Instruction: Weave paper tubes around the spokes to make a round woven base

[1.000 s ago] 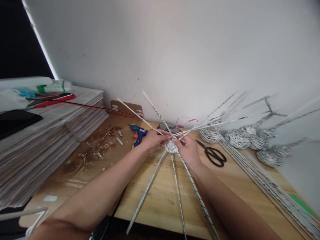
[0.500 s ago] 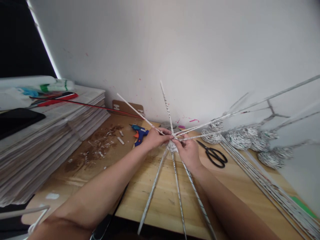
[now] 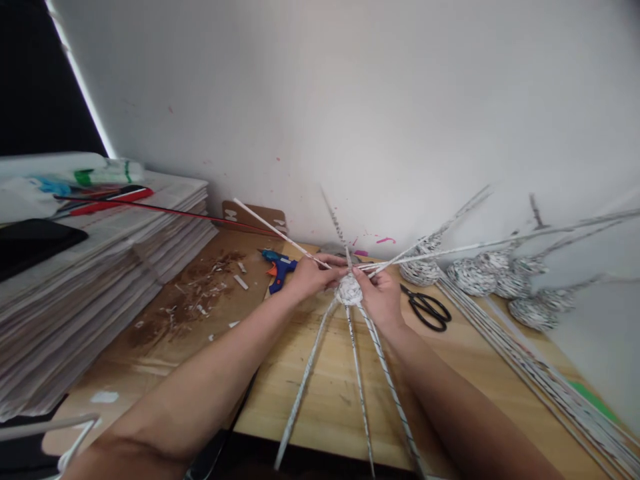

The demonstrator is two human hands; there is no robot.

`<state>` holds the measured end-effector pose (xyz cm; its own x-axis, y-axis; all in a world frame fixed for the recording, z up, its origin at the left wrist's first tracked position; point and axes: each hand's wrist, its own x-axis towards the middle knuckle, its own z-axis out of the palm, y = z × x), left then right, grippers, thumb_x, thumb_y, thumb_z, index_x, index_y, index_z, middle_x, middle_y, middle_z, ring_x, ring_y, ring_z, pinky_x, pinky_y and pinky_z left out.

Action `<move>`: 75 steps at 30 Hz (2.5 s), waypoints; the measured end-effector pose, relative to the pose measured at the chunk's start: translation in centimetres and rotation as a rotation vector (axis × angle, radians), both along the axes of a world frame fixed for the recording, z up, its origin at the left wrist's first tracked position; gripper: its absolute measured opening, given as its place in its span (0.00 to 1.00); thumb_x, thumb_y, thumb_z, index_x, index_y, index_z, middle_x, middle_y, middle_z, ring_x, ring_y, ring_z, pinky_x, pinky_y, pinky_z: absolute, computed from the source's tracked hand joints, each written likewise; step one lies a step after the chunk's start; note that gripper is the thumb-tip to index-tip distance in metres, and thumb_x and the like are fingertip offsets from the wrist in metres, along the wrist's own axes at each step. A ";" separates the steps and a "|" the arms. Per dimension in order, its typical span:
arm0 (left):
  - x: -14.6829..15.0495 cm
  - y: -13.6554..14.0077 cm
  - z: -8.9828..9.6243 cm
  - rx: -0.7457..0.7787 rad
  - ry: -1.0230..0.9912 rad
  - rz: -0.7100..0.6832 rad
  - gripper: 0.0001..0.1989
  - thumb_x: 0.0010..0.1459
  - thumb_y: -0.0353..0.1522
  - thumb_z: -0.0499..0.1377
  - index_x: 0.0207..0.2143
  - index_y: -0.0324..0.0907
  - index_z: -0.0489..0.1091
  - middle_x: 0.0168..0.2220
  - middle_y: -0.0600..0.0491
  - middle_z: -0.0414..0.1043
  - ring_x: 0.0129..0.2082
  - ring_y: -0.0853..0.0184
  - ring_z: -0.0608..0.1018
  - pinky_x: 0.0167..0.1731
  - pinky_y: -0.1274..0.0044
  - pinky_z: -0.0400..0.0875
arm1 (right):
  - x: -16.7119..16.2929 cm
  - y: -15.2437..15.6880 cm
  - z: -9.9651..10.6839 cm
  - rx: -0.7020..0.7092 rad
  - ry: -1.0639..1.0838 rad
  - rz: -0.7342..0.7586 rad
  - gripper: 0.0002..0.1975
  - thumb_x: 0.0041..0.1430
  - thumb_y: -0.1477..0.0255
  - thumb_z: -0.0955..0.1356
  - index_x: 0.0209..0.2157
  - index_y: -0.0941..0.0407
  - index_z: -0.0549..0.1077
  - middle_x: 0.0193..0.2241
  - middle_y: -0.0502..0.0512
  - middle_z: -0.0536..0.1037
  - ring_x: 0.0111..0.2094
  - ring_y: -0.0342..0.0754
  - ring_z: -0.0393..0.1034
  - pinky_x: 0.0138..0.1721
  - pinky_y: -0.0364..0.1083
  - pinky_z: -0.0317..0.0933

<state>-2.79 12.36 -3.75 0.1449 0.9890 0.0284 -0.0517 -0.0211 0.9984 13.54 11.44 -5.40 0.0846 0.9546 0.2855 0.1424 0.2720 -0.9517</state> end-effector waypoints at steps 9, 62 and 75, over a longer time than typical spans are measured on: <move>-1.1 0.6 -0.2 -0.087 -0.012 -0.234 0.22 0.45 0.32 0.69 0.45 0.39 0.75 0.38 0.45 0.80 0.30 0.65 0.80 0.23 0.80 0.70 | 2.7 1.6 0.9 -0.082 -0.070 0.047 0.16 0.49 0.58 0.72 0.30 0.58 0.76 0.26 0.56 0.80 0.27 0.50 0.73 0.28 0.46 0.66; 0.5 -1.0 0.8 -0.070 0.038 -0.125 0.22 0.40 0.40 0.72 0.35 0.36 0.76 0.28 0.49 0.78 0.26 0.67 0.78 0.23 0.80 0.67 | 4.7 0.2 2.3 0.081 -0.424 0.308 0.10 0.57 0.67 0.68 0.36 0.57 0.79 0.29 0.53 0.80 0.29 0.47 0.72 0.31 0.44 0.62; 1.5 -1.0 -0.6 0.104 0.071 -0.094 0.20 0.36 0.40 0.73 0.29 0.39 0.72 0.24 0.54 0.74 0.22 0.69 0.74 0.22 0.78 0.69 | 3.1 -0.5 1.8 0.052 -0.568 0.204 0.07 0.58 0.72 0.66 0.31 0.57 0.77 0.25 0.52 0.78 0.26 0.45 0.68 0.29 0.43 0.57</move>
<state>-1.31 11.37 -4.37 0.2419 0.9633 0.1166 0.0126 -0.1233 0.9923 16.69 10.99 -3.57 -0.2784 0.9190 0.2792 0.5639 0.3918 -0.7270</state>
